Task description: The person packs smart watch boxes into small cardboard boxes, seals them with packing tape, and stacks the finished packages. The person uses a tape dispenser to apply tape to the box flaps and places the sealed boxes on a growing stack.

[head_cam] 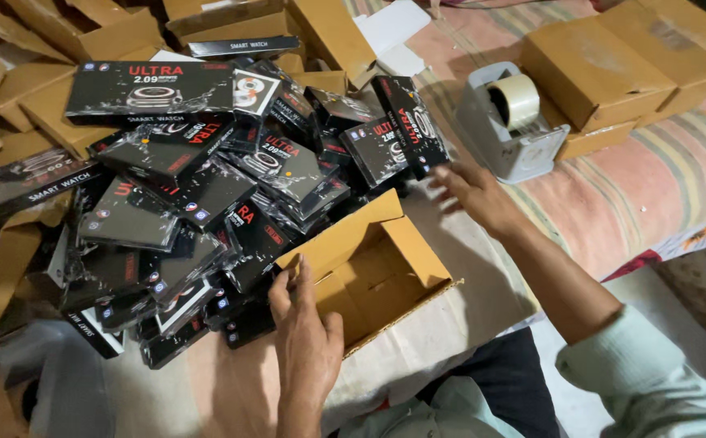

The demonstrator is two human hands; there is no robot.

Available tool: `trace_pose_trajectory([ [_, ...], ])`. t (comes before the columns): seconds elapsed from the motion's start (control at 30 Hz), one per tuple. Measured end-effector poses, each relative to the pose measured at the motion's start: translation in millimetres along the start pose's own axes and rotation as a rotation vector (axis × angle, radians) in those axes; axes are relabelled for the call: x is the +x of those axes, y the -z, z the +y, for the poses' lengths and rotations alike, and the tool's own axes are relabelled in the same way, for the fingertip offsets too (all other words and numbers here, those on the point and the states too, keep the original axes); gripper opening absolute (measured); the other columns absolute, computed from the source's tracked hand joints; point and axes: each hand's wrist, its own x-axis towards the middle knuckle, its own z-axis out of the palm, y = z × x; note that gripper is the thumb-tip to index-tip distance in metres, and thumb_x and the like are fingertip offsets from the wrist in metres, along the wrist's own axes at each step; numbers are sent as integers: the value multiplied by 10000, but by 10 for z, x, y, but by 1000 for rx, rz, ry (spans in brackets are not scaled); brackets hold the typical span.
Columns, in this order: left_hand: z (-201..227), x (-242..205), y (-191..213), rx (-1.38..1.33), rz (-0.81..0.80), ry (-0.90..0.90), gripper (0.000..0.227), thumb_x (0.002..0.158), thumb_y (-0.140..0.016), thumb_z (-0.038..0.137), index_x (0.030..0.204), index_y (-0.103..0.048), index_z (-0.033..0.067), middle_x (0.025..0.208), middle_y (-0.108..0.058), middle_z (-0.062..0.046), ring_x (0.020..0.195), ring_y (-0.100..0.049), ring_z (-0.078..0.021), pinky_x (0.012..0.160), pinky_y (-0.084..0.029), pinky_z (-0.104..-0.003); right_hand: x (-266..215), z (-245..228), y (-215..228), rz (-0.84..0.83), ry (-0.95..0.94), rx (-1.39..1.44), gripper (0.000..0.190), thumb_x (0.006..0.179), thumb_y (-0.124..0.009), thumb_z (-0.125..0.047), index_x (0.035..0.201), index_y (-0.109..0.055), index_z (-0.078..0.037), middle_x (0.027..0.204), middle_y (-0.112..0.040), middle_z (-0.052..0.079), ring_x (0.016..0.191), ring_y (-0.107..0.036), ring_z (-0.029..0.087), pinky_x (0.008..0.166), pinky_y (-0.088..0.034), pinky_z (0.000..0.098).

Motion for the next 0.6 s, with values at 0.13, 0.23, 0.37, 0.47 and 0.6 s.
trace_pose_trajectory([
  [0.13,37,4,13,-15,-40,97,906,798,-620,26,1617,-248,143,1596,-263,-190,1295,-497,-366,1008,-484,-394,504,216,-112,320,148,-690,774,879,-734,-565,1400,-559,-20,1250,-651,264,1147,-624,390,985,-499,481],
  [0.23,17,14,7,-7,25,-14,892,787,-623,1,1605,-279,92,1515,-300,-220,1321,-479,-393,1031,-470,-416,853,386,-125,355,314,-765,996,781,-867,-575,1488,-443,-17,1316,-547,359,1226,-516,499,1001,-418,527],
  [0.37,-55,-16,-41,-27,39,-36,878,780,-626,1,1586,-287,82,1512,-299,-236,1331,-459,-399,1028,-466,-421,1059,403,12,302,281,-537,1123,768,-904,-528,1530,-317,52,1345,-542,345,1231,-558,438,1052,-443,495],
  [0.47,-100,-16,-64,-15,75,-92,848,777,-628,-4,1556,-297,54,1499,-329,-248,1339,-449,-409,1046,-453,-432,846,146,47,148,123,-80,1142,707,-871,-403,1559,-256,45,1270,-618,276,1143,-639,357,982,-507,474],
  [0.6,-126,26,-100,3,56,-86,866,764,-646,17,1550,-283,40,1474,-358,-242,1337,-423,-418,1040,-446,-434,101,-353,-103,-260,312,543,1163,732,-901,-225,1656,-257,66,1315,-623,156,1115,-627,254,1007,-529,395],
])
